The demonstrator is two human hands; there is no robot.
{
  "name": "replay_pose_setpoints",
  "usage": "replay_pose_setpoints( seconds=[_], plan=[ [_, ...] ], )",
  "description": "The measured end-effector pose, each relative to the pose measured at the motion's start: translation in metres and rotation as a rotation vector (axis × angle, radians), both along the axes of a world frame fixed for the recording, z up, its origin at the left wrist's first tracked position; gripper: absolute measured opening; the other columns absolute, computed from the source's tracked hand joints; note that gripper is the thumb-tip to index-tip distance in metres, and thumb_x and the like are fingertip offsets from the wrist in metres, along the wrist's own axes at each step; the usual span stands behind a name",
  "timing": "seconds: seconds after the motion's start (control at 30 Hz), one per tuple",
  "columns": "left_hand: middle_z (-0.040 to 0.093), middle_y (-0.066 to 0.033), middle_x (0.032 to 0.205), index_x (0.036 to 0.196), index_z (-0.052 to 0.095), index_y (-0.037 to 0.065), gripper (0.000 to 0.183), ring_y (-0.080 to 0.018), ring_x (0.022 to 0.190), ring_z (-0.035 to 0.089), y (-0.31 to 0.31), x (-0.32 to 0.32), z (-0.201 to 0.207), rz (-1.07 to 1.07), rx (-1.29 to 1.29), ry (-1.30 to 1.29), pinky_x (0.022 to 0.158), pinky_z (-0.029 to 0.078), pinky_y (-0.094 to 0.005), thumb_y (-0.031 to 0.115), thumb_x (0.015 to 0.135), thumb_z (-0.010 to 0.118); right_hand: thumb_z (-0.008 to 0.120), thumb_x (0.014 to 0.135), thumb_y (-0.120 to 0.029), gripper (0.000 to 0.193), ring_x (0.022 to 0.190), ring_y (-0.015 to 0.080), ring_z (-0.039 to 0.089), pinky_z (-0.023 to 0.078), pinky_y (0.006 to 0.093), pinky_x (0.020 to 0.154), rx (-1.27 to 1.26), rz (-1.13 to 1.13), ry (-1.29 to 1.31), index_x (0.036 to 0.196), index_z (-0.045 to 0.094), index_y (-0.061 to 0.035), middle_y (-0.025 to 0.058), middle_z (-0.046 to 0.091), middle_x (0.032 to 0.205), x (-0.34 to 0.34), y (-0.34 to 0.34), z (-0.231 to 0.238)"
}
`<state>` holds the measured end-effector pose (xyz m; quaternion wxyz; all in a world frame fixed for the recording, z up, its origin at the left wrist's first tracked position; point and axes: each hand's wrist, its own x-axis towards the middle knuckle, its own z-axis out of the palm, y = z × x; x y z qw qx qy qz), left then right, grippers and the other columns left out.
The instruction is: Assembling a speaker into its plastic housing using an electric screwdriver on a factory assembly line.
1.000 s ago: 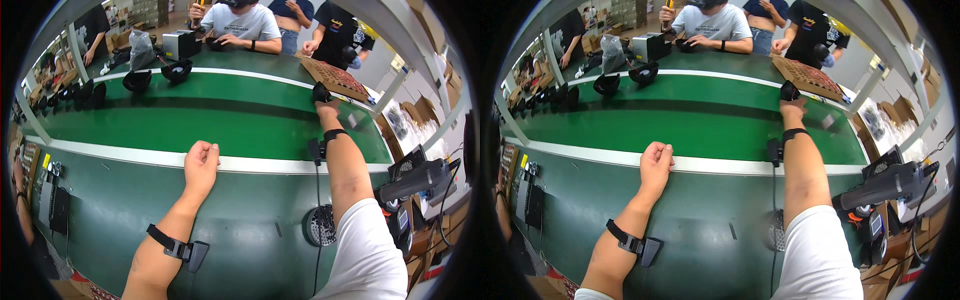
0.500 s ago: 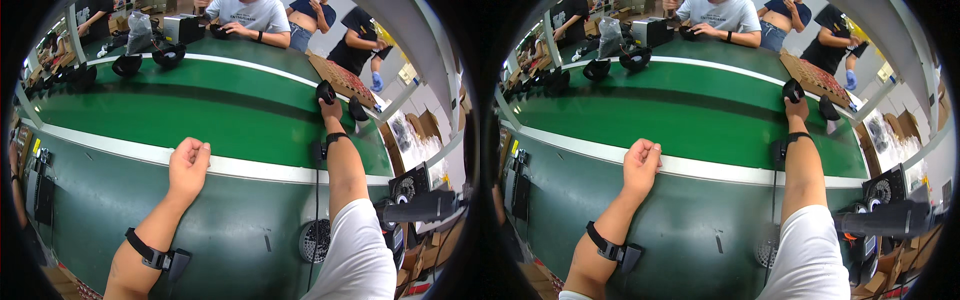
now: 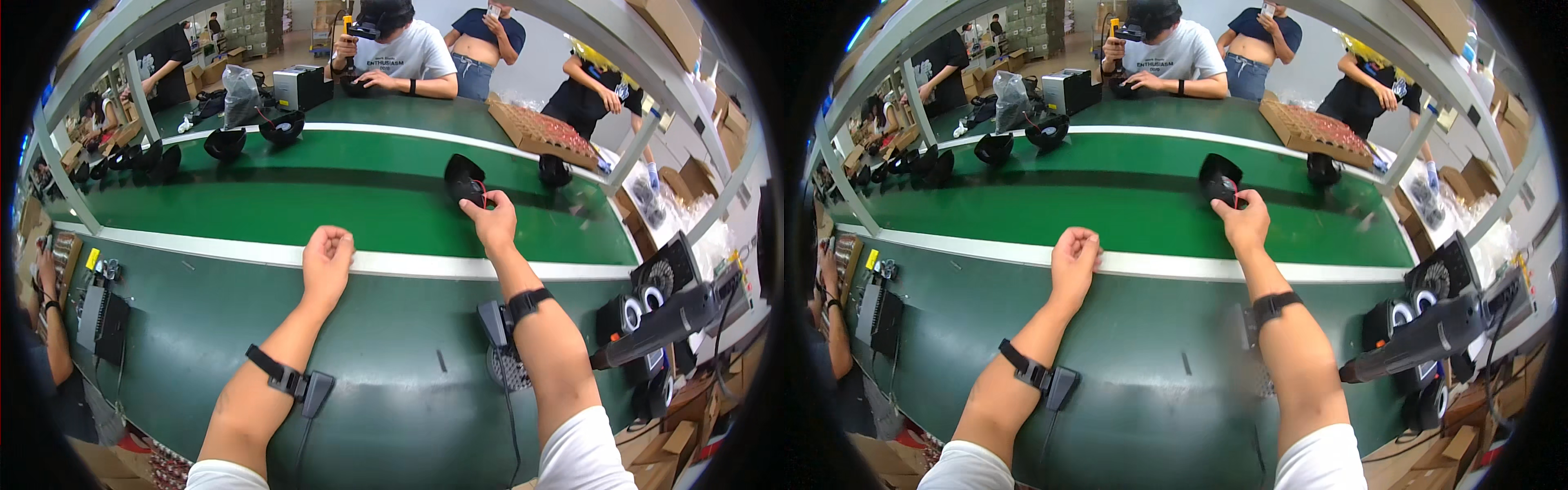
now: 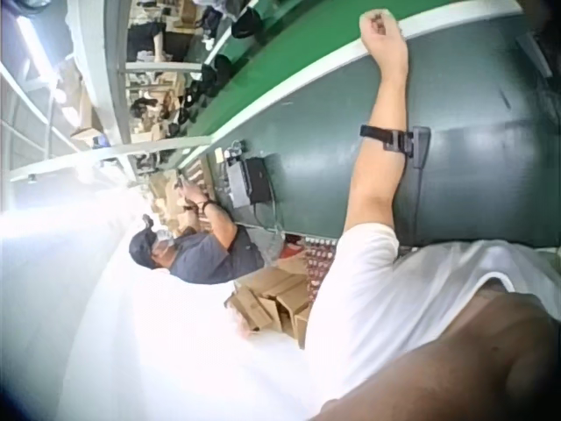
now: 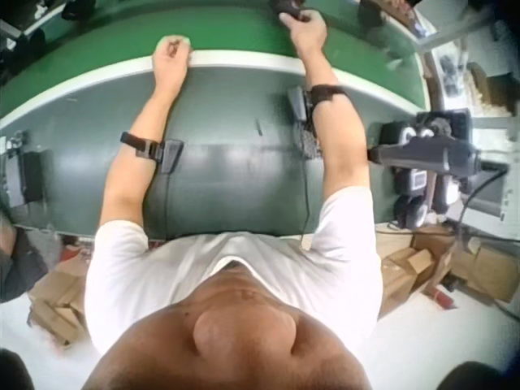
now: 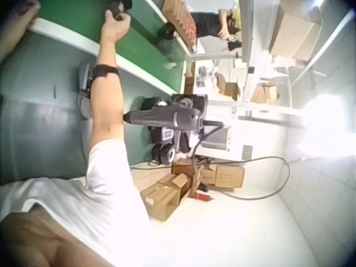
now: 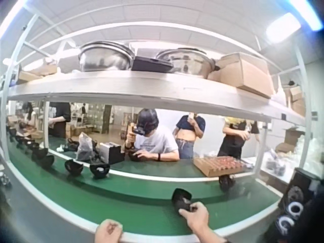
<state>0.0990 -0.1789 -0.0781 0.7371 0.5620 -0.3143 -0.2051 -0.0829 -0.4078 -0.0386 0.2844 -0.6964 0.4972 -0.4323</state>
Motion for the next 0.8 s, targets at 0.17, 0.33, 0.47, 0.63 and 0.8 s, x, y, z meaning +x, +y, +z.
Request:
replay_pose_setpoints(
  seconds=[0.17,0.33,0.47,0.63,0.8],
  plan=[
    [0.059,-0.0127,0.124,0.13,0.051,0.005,0.037,-0.0137,0.098,0.059,0.015,-0.016,0.031,-0.035,0.109,-0.087,0.076,0.05,-0.0259,0.016,0.095,0.06,0.084,0.072,-0.016,0.034,0.07,0.0109,0.056,0.047,0.0274,0.065,0.16,0.362,-0.142,0.088,0.058,-0.0023,0.0034,0.061,0.076,-0.03,0.094,0.01],
    [0.031,-0.02,0.154,0.155,0.024,0.011,0.074,-0.0257,0.125,0.048,0.073,-0.04,0.058,-0.483,0.183,0.138,0.1,0.045,-0.038,0.019,0.092,0.062,0.084,0.07,-0.006,0.033,0.093,0.0136,0.06,0.049,0.0252,0.074,0.258,0.604,-0.04,0.089,0.057,-0.0024,0.0101,0.059,0.107,-0.086,0.171,0.024],
    [0.035,-0.0164,0.151,0.153,0.025,0.005,0.075,-0.0239,0.124,0.049,0.112,-0.062,0.065,-0.635,0.223,0.112,0.101,0.046,-0.0363,0.0,0.088,0.062,0.083,0.069,-0.004,0.029,0.118,0.0252,0.059,0.052,0.0322,0.084,0.207,0.744,0.008,0.089,0.062,-0.0027,0.0199,0.058,0.124,-0.115,0.211,0.038],
    [0.037,-0.0108,0.148,0.152,0.03,0.008,0.078,-0.021,0.123,0.049,0.147,-0.082,0.066,-0.629,0.311,0.005,0.092,0.051,-0.0323,-0.002,0.083,0.066,0.08,0.067,0.001,0.027,0.121,0.0331,0.059,0.053,0.0365,0.086,0.053,0.865,0.161,0.088,0.065,-0.0035,0.0248,0.054,0.132,-0.135,0.225,0.036],
    [0.036,-0.0146,0.141,0.153,0.03,0.013,0.09,-0.0278,0.124,0.048,0.146,-0.089,0.078,-0.599,0.504,-0.365,0.094,0.05,-0.0378,0.006,0.075,0.076,0.08,0.067,0.001,0.027,0.124,0.0335,0.057,0.053,0.0356,0.085,0.131,0.905,0.234,0.088,0.065,-0.0057,0.0222,0.053,0.135,-0.144,0.226,0.042]
  ],
)
